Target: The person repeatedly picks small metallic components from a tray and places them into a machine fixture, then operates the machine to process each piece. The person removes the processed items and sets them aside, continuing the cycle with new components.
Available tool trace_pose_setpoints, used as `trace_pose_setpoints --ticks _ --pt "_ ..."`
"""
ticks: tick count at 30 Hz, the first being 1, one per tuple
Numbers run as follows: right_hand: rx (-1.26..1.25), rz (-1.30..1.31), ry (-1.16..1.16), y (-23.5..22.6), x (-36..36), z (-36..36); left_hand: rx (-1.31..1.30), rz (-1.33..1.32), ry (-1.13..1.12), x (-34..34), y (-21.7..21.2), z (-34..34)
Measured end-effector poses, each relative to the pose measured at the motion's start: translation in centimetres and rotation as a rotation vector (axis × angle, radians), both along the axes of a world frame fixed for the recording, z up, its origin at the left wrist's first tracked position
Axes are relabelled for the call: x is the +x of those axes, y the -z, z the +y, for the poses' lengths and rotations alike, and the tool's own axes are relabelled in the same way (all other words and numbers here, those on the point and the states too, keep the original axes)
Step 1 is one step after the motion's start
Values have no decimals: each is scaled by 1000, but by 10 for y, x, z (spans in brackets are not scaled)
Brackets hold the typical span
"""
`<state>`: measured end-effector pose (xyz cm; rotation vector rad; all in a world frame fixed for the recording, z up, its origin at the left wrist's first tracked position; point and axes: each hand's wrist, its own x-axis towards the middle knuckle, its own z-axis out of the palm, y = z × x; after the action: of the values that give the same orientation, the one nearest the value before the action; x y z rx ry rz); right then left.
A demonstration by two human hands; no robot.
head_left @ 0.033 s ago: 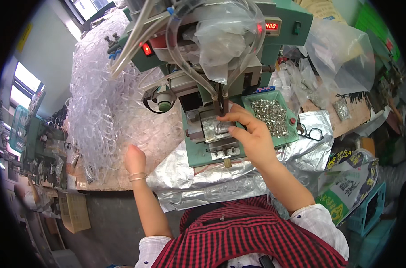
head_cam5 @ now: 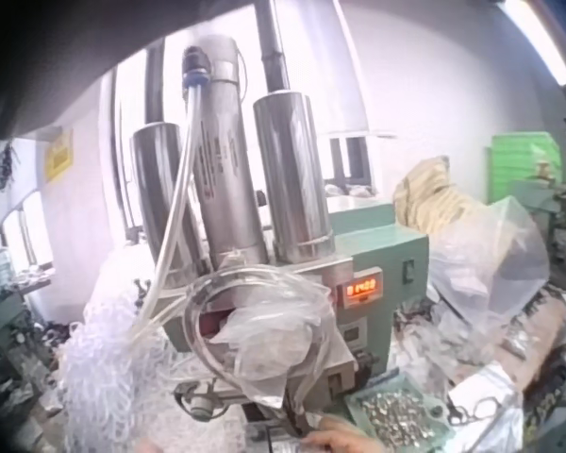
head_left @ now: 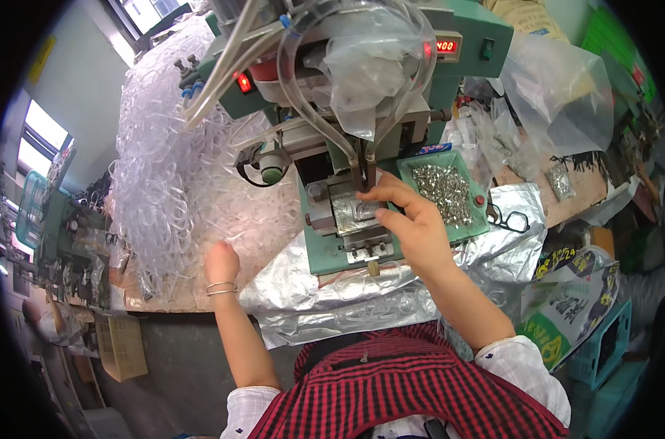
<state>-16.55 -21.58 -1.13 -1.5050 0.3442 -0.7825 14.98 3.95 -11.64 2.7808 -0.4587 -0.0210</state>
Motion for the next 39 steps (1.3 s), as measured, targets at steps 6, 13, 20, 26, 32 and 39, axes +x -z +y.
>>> trace_pose_setpoints --ticks 6,13,20,26,32,39 --pt "77 -34 1 -1 -2 5 -956 60 258 -81 -122 -43" --pt "267 -53 -19 -8 -4 10 -1457 -36 939 -154 -180 -126" --pt "-432 147 210 -8 -41 -12 -1256 -240 1128 -168 -134 -110" --pt "-908 639 811 70 -99 -44 -840 -595 1442 -190 -123 -117" --pt "-977 525 827 66 -74 -68 -750 -599 1467 -194 -120 -126" --pt "-1170 529 593 70 -43 -65 -764 -565 1430 -189 -115 -120"
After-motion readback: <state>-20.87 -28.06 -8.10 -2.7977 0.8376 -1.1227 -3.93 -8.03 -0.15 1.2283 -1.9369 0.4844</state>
